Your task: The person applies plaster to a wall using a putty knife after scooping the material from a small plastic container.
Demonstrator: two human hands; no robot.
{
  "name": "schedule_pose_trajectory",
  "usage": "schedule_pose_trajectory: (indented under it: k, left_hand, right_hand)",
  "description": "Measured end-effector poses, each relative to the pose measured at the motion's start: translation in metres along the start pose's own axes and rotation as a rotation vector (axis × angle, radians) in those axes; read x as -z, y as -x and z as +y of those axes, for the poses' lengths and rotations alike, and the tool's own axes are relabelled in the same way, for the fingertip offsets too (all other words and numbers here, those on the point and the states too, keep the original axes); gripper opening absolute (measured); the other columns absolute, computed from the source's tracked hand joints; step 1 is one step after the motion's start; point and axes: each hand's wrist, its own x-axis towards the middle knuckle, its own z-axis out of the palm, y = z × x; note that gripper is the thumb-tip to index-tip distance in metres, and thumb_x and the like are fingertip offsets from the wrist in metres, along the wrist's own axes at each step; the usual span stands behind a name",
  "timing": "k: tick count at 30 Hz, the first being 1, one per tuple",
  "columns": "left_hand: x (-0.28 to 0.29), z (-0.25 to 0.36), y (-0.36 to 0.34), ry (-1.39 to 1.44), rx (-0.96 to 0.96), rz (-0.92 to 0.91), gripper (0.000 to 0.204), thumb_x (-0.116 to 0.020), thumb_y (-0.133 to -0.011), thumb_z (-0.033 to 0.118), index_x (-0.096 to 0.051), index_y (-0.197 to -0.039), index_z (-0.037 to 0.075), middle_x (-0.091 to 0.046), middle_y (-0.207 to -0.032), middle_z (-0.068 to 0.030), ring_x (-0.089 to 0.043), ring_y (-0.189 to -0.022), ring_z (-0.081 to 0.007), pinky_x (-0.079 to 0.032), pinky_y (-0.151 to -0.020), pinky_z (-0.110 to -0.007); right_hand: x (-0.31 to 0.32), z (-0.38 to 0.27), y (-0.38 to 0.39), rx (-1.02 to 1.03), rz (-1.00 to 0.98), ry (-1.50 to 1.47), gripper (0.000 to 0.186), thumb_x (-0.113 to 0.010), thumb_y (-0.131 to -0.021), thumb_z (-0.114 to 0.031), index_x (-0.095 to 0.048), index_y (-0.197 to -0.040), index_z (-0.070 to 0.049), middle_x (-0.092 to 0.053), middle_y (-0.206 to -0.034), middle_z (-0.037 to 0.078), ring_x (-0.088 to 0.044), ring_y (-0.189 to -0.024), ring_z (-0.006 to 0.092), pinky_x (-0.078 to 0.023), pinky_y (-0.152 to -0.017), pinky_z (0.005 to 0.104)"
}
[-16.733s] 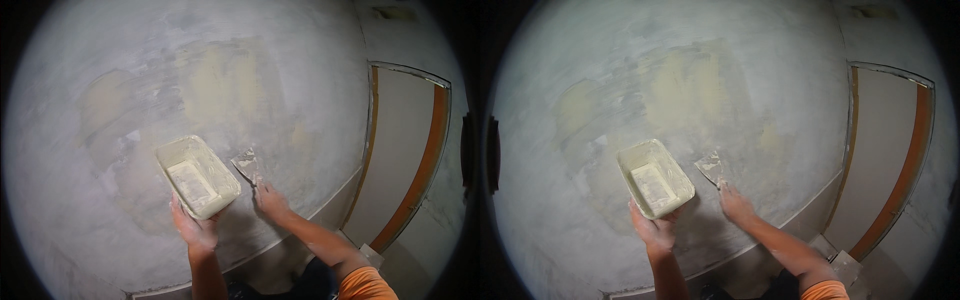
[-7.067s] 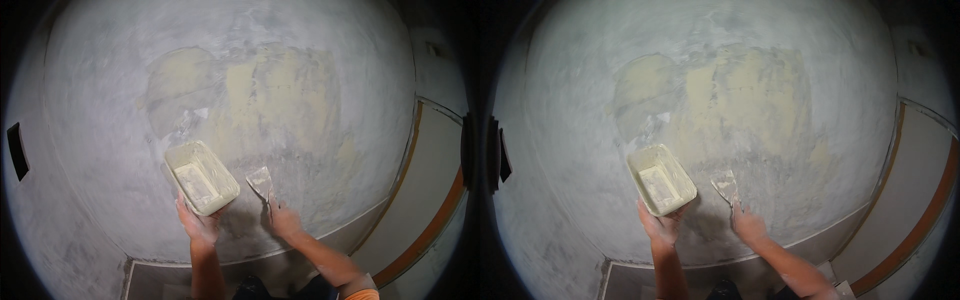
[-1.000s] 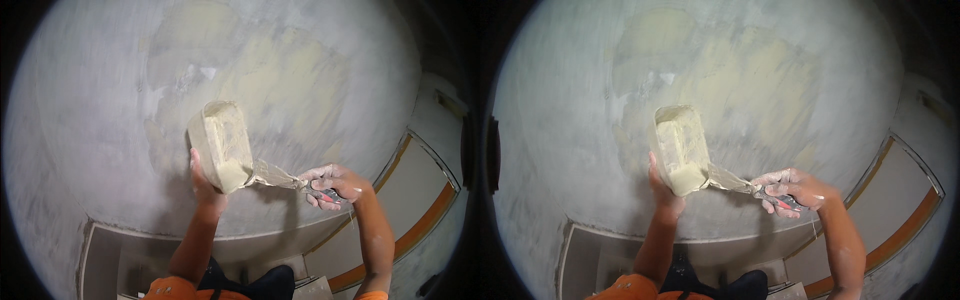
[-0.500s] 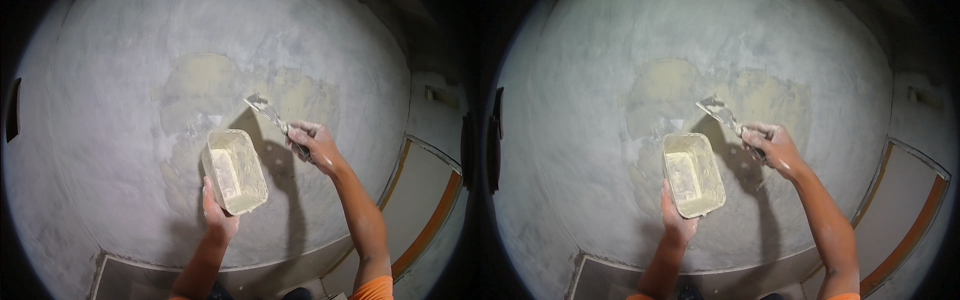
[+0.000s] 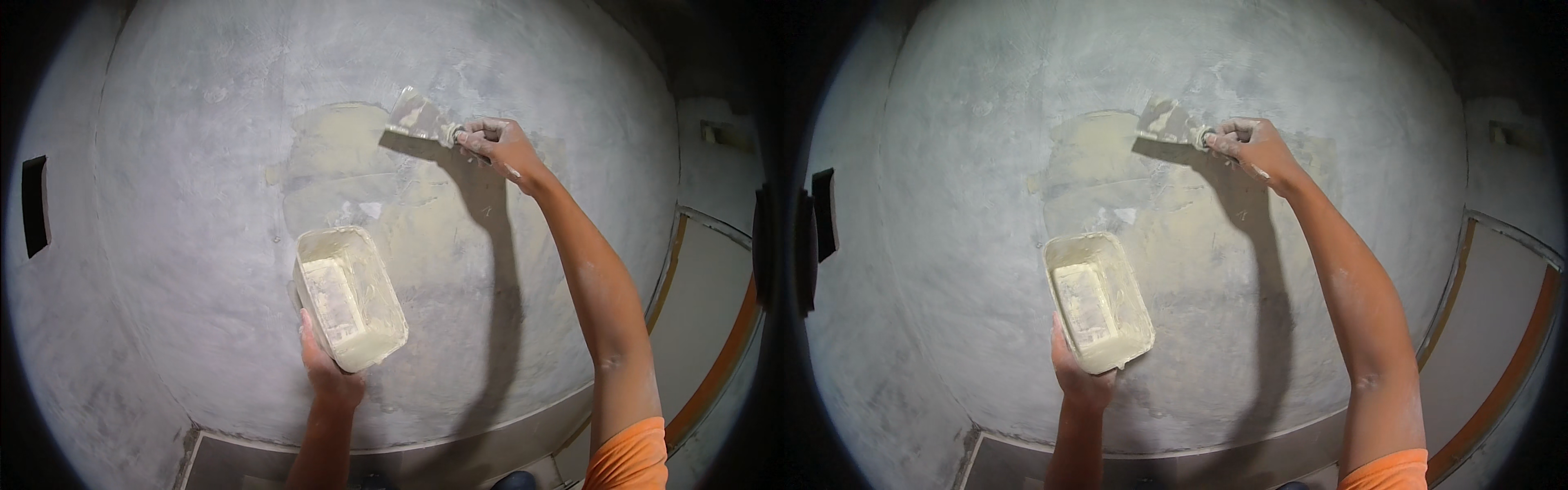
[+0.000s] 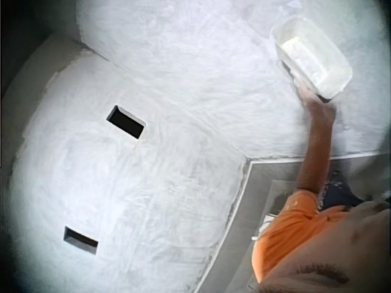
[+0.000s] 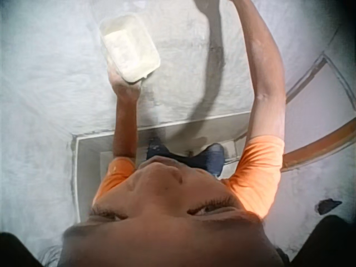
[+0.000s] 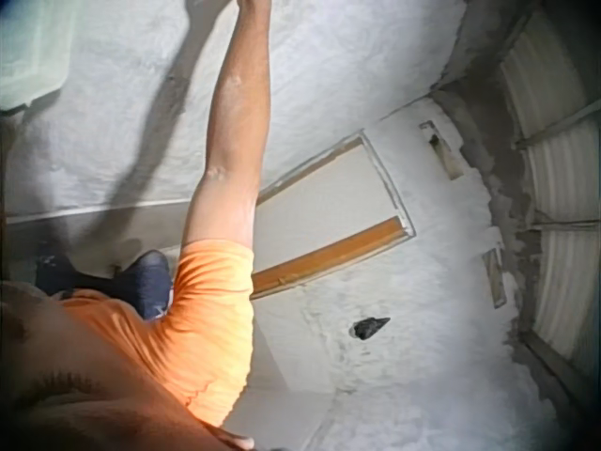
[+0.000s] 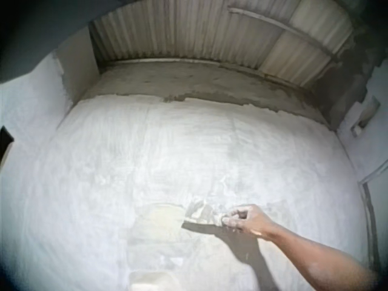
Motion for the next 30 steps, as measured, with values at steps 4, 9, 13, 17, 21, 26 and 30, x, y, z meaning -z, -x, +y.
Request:
schedule_pose_trajectory:
  k: [4,9,13,17,21,26,30]
  left_hand:
    - [0.011,-0.006,-0.004,-0.142,-0.063,-0.089,0.059,-0.046,-0.108,0.035,-0.034,-0.154,0.000,-0.048,-0.147,-0.0155,-0.051,-0.134,-0.0300,-0.046,-0.110,-0.045]
    - [0.023,-0.013,-0.007,-1.204,-0.668,-0.186,0.063,-0.074,-0.089,0.009,-0.042,-0.141,-0.009,-0.058,-0.128,-0.0176,-0.060,-0.118,-0.0275,-0.051,-0.099,-0.039]
    - [0.030,-0.015,-0.007,-1.211,-0.633,-0.191,0.052,-0.053,-0.104,0.010,-0.035,-0.149,-0.008,-0.050,-0.141,-0.0202,-0.055,-0.126,-0.0294,-0.048,-0.104,-0.041]
    - [0.012,-0.022,-0.006,-0.113,-0.103,0.014,0.054,-0.035,-0.110,0.038,-0.040,-0.149,0.001,-0.055,-0.137,-0.0152,-0.059,-0.121,-0.0266,-0.051,-0.100,-0.041]
    - [0.007,-0.019,-0.008,-0.244,-0.119,0.018,0.052,-0.034,-0.110,0.043,-0.046,-0.143,0.005,-0.060,-0.127,-0.0121,-0.065,-0.106,-0.0222,-0.058,-0.082,-0.035]
    - [0.000,-0.023,-0.009,-0.231,-0.120,0.043,0.047,-0.039,-0.108,0.041,-0.048,-0.139,0.006,-0.061,-0.120,-0.0103,-0.068,-0.094,-0.0191,-0.059,-0.064,-0.030]
    - [0.020,-0.014,-0.010,-0.166,-0.066,0.013,0.048,-0.043,-0.108,0.039,-0.045,-0.140,0.004,-0.059,-0.121,-0.0116,-0.067,-0.099,-0.0214,-0.061,-0.073,-0.033]
  right_hand:
    - [-0.004,0.021,0.010,0.008,0.061,-0.115,0.026,-0.073,-0.097,-0.032,-0.072,-0.095,-0.006,-0.064,-0.076,-0.001,-0.052,-0.065,0.0060,-0.042,-0.061,0.0247]
    - [-0.037,0.043,0.023,-0.079,0.283,-0.252,0.033,-0.066,-0.101,-0.040,-0.067,-0.093,-0.008,-0.062,-0.072,-0.001,-0.053,-0.061,0.0070,-0.042,-0.055,0.0238]
    - [-0.099,0.028,0.049,-0.127,0.354,-0.451,0.035,-0.058,-0.105,-0.040,-0.061,-0.095,-0.006,-0.063,-0.073,0.004,-0.057,-0.056,0.0098,-0.045,-0.052,0.0250]
    - [-0.123,0.031,0.044,-0.142,0.375,-0.549,0.035,-0.054,-0.108,-0.036,-0.058,-0.095,-0.004,-0.060,-0.071,0.004,-0.056,-0.056,0.0116,-0.047,-0.054,0.0265]
    - [-0.117,0.029,0.036,-0.207,0.437,-0.522,0.036,-0.054,-0.108,-0.035,-0.057,-0.093,-0.001,-0.059,-0.069,0.006,-0.056,-0.054,0.0128,-0.048,-0.052,0.0293]
    - [-0.103,0.036,0.052,-0.447,0.357,-0.440,0.044,-0.059,-0.105,-0.039,-0.058,-0.082,-0.001,-0.062,-0.066,0.010,-0.058,-0.046,0.0163,-0.046,-0.043,0.0325]
    - [-0.133,0.054,0.108,-0.582,0.267,-0.425,0.045,-0.059,-0.105,-0.039,-0.059,-0.079,-0.001,-0.061,-0.062,0.009,-0.058,-0.047,0.0165,-0.045,-0.043,0.0326]
